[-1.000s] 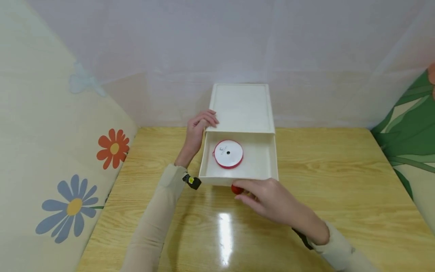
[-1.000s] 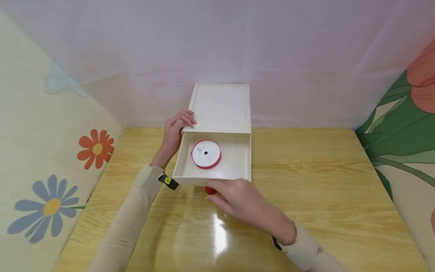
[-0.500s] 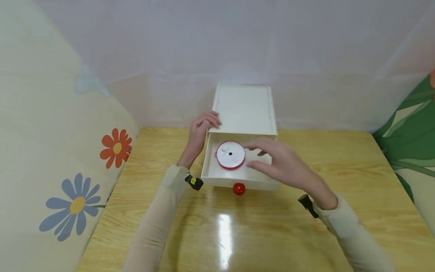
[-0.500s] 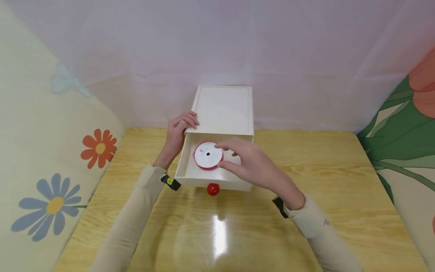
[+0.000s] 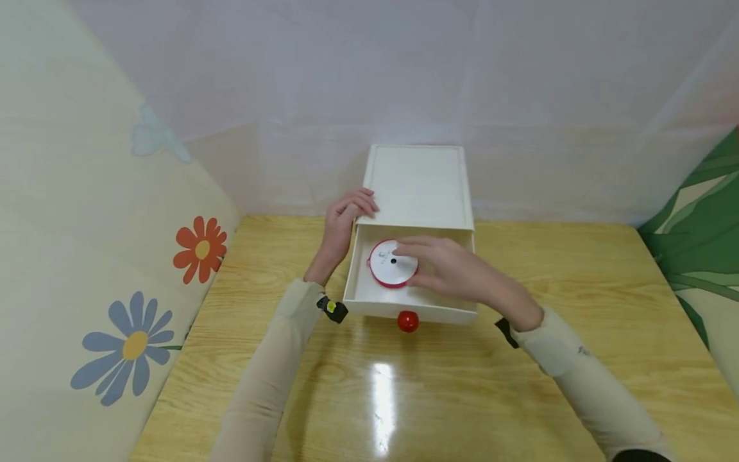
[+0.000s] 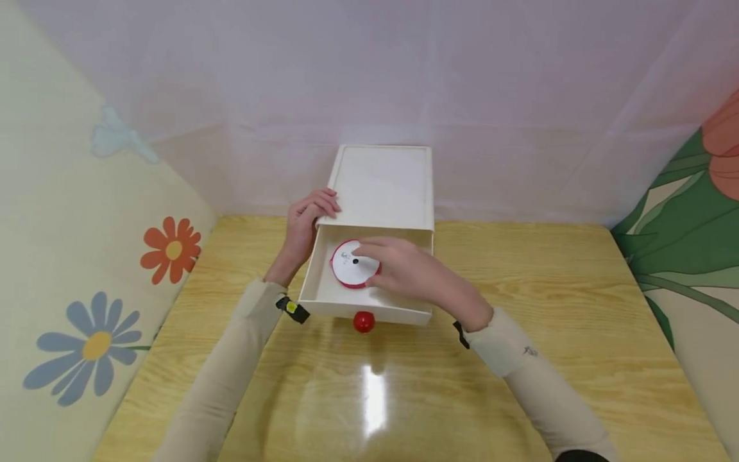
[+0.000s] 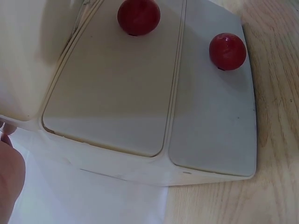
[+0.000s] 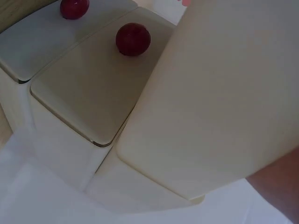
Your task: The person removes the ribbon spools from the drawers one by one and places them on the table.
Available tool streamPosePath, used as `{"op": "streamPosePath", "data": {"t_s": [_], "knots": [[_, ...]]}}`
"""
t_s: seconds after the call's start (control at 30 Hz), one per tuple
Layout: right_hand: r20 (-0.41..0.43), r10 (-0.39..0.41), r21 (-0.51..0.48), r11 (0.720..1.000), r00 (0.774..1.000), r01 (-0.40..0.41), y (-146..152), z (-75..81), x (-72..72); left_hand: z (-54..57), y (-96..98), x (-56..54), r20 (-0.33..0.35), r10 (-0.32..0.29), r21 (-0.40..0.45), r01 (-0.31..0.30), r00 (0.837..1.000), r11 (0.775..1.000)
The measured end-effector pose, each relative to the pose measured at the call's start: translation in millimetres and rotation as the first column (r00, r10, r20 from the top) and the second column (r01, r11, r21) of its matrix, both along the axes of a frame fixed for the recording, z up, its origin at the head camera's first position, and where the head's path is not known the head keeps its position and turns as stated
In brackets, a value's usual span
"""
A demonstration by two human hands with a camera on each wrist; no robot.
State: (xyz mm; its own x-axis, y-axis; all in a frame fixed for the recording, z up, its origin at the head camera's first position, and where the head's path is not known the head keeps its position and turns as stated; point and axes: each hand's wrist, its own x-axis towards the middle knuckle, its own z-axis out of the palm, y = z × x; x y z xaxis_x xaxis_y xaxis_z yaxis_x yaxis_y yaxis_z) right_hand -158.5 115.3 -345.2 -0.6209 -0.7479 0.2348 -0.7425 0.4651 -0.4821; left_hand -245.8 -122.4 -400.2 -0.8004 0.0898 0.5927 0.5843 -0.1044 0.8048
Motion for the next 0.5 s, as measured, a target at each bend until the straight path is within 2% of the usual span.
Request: {"op": "streamPosePath", "data": {"t_s": [0.17, 0.5], "knots": [[-0.021, 0.042, 0.043, 0.998, 0.999, -0.041, -6.3, -2.0, -5.5, 0.5, 0.8, 0.1, 0.017, -0.004, 0.016, 0.004, 1.000, 1.000], [-0.034, 0.068, 0.141, 0.988, 0.997, -0.062, -13.5, -5.8, -9.7, 1.9, 1.6, 2.1, 0.037, 0.005, 0.026, -0.006, 0.999, 1.000]]}}
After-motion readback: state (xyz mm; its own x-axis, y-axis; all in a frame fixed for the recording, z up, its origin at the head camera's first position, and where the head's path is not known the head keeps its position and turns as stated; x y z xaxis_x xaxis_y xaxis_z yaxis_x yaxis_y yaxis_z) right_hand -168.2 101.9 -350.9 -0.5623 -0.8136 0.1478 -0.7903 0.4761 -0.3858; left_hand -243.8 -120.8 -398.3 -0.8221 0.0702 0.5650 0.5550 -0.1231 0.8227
